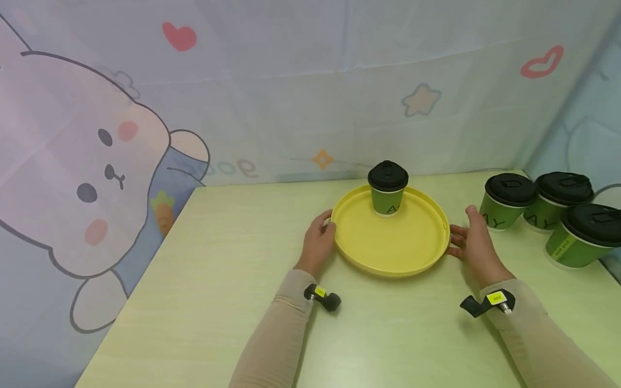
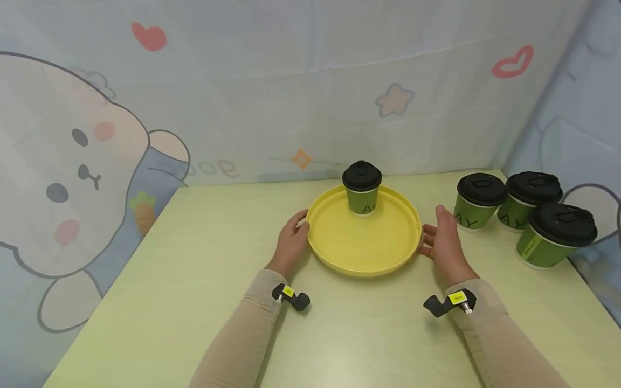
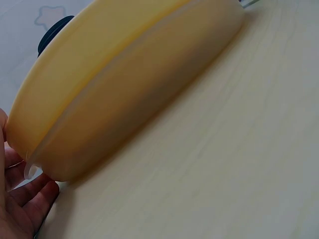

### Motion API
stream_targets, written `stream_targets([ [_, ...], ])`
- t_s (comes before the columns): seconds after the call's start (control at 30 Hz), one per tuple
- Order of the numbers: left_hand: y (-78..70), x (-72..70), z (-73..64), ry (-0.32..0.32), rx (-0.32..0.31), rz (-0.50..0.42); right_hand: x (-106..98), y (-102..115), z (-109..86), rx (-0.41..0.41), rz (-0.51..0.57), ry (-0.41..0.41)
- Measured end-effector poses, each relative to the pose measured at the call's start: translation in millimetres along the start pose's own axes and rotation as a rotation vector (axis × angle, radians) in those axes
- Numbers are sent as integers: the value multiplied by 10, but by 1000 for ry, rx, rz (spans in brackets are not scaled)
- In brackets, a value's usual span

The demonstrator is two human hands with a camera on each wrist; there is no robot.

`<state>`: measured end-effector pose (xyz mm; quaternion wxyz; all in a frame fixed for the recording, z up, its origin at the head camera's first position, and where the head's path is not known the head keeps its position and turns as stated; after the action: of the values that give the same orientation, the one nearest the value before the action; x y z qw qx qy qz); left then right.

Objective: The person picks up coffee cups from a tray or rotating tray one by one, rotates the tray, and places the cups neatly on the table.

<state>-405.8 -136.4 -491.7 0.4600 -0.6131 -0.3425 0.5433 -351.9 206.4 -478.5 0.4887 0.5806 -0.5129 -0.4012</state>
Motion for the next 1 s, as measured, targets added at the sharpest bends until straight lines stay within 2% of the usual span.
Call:
stream_targets([
  [0.2, -48, 8, -22, 7, 12, -30, -25, -12, -16, -28, 199, 19],
  [0.3, -46, 8, -24, 13, -5, -47, -36, -16, -23, -47, 294, 43],
  [0.47, -60, -2, -30, 14, -34, -47, -40, -25, -23, -74, 368, 69],
  [0.57, -174, -23, -50, -16, -2, 13, -54, -39, -25, -86, 393, 61],
  [0.7, -463, -3, -117, -70, 97, 119, -68, -64, -27, -91, 444, 46],
  [0.8, -740, 118, -199, -71, 191, 198, -66, -79, -31, -82, 465, 45],
  [0.87, -911, 267, -240, -32, 239, 279, -66, -87, -31, -73, 464, 49],
  [0.93, -1058, 460, -266, 41, 273, 350, -69, -87, -31, -61, 456, 56],
  [1.0, -1166, 685, -281, 148, 282, 427, -76, -79, -26, -45, 446, 64],
])
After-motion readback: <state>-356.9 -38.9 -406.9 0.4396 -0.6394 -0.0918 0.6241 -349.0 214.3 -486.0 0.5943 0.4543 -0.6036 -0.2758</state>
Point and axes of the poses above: each hand's wrist, its own z-axis towards the middle knuckle, its own x-axis out of the palm, y = z × x, the point moved 10 cm from there along z, towards the middle knuckle, and after that the axes turned 13 degrees about y, right-handed, at the moved point
